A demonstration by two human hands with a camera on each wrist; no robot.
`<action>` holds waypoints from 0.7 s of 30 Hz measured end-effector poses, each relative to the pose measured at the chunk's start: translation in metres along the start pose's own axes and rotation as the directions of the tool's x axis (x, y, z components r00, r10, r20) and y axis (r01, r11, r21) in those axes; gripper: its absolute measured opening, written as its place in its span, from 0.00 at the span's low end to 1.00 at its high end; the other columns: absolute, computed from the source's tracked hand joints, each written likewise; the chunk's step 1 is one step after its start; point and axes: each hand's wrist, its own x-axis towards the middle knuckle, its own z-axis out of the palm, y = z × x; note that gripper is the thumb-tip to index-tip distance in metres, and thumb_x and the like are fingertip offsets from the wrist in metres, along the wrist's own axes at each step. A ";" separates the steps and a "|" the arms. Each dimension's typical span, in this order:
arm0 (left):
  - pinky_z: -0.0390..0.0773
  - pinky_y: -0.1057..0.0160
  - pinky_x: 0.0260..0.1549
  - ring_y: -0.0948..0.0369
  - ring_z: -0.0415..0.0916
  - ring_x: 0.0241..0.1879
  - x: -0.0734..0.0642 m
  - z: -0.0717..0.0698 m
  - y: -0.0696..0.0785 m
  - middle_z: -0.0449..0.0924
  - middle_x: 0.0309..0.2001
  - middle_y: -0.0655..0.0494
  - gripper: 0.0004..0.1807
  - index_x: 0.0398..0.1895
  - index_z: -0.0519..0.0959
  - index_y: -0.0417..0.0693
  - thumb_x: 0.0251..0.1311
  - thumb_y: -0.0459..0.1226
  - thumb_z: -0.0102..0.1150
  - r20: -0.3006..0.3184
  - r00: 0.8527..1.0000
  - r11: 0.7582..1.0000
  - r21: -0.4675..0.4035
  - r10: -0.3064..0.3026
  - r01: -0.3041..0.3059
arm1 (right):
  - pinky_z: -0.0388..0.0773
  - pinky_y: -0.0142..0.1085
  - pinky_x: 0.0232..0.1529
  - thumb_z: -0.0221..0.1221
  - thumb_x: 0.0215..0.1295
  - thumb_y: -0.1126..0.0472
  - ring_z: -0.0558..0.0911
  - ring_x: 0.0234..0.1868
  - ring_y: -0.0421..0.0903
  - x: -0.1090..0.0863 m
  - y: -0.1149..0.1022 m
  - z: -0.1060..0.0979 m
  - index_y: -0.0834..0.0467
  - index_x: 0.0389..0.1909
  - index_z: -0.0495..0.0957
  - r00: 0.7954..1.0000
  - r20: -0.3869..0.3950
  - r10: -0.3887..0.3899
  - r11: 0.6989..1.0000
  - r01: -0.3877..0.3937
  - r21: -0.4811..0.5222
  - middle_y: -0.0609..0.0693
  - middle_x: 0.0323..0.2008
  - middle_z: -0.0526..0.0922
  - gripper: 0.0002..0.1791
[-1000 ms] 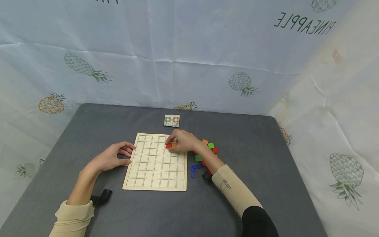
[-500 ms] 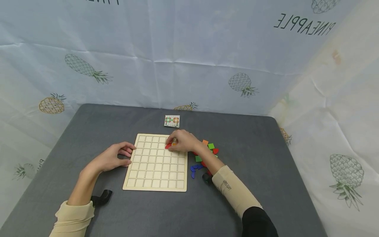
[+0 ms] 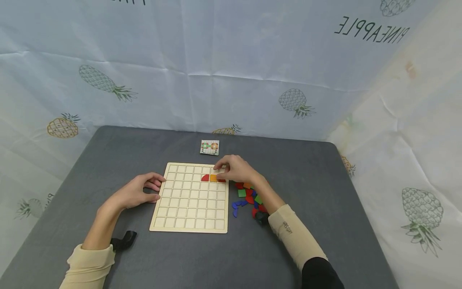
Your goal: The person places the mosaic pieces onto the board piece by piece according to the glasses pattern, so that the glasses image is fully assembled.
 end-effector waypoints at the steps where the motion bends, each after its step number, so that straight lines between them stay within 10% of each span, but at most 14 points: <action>1: 0.85 0.64 0.43 0.51 0.79 0.52 0.000 0.000 0.000 0.79 0.54 0.41 0.27 0.65 0.77 0.34 0.63 0.25 0.72 0.001 1.000 1.000 -0.003 0.000 0.000 | 0.80 0.32 0.38 0.73 0.70 0.59 0.81 0.35 0.42 -0.003 0.002 -0.003 0.58 0.53 0.90 1.000 -0.005 0.001 1.000 -0.001 -0.001 0.55 0.48 0.89 0.13; 21: 0.85 0.66 0.42 0.51 0.79 0.52 -0.001 0.000 0.000 0.81 0.53 0.40 0.27 0.65 0.77 0.34 0.63 0.26 0.72 -0.002 1.000 1.000 -0.002 0.003 -0.003 | 0.79 0.32 0.39 0.73 0.69 0.62 0.79 0.37 0.41 -0.055 0.039 -0.027 0.59 0.54 0.90 0.996 0.018 0.089 0.996 -0.089 0.002 0.56 0.46 0.87 0.14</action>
